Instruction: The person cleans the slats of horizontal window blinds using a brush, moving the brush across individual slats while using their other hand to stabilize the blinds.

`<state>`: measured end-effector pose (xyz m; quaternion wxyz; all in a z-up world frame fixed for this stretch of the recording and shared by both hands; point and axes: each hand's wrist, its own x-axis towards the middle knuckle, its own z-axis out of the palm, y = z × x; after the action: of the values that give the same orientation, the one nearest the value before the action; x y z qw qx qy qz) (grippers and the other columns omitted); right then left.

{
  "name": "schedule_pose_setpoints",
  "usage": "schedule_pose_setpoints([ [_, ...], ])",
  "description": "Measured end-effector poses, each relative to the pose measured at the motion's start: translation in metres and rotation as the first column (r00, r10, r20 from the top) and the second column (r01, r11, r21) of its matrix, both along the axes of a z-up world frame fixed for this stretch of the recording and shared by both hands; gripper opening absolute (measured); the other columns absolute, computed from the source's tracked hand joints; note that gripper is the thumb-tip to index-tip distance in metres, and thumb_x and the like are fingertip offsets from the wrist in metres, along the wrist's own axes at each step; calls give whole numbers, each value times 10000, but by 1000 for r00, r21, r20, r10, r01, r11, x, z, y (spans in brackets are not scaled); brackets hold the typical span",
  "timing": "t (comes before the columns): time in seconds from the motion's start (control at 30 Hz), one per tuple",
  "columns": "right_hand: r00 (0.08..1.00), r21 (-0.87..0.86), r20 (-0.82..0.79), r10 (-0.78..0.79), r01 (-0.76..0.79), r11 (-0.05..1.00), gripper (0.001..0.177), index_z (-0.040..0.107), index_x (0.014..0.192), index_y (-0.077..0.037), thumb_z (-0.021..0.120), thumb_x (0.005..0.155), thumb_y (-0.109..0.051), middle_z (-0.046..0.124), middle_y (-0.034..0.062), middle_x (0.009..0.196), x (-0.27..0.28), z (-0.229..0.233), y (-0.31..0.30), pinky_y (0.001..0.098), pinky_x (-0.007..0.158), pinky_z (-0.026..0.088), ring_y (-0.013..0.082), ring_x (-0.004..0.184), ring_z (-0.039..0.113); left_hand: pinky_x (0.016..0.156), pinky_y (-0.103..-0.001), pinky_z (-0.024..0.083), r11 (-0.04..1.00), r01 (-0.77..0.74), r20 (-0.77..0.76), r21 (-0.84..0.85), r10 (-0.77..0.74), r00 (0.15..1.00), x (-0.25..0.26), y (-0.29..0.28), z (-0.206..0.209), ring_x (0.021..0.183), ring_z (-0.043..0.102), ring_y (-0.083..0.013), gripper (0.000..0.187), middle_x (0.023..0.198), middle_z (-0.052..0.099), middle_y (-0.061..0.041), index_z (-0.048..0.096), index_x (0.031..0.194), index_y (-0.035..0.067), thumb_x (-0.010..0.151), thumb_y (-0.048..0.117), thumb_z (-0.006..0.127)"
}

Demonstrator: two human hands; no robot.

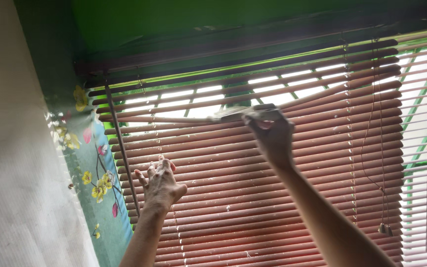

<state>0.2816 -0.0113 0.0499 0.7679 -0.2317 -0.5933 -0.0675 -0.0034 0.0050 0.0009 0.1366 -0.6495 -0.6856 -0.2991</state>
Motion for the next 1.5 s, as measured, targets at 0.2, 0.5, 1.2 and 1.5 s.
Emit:
schedule_pose_setpoints([
  [0.2, 967, 35, 31, -254, 253, 967, 306, 714, 1154, -19, 822, 924, -189, 786, 110, 1060, 105, -8, 3, 303, 896, 624, 195, 984, 776, 1282, -570, -95, 1000, -22, -31, -21, 21, 999, 2, -4, 2, 1546, 255, -292, 622, 1486, 534, -38, 515, 1179, 242, 586, 165, 688],
  [0.5, 852, 105, 26, -523, 518, 849, 271, 703, 1230, -11, 813, 1024, -146, 750, 140, 1143, 180, -20, -42, 307, 902, 634, 229, 1010, 759, 1289, -570, -97, 997, -47, -42, -54, 44, 998, 0, -3, 2, 1561, 230, -302, 616, 1483, 545, -23, 508, 1170, 265, 586, 177, 682],
  [1.2, 968, 161, 193, -160, 130, 978, 253, 707, 1136, -61, 801, 908, -114, 763, 101, 1038, 28, 1, -2, 282, 806, 662, 160, 913, 770, 1276, -558, -104, 999, -29, -21, -33, 28, 999, -1, 2, 4, 1557, 217, -306, 641, 1483, 528, -62, 510, 1205, 233, 589, 173, 677],
  [1.5, 961, 186, 274, 31, -85, 979, 275, 711, 1114, -48, 823, 879, -137, 773, 107, 1086, -54, 32, 11, 295, 858, 656, 195, 967, 783, 1276, -573, -102, 1000, 9, 18, -18, -8, 1000, -1, -1, 4, 1555, 219, -314, 624, 1468, 533, -77, 521, 1169, 226, 569, 153, 676],
])
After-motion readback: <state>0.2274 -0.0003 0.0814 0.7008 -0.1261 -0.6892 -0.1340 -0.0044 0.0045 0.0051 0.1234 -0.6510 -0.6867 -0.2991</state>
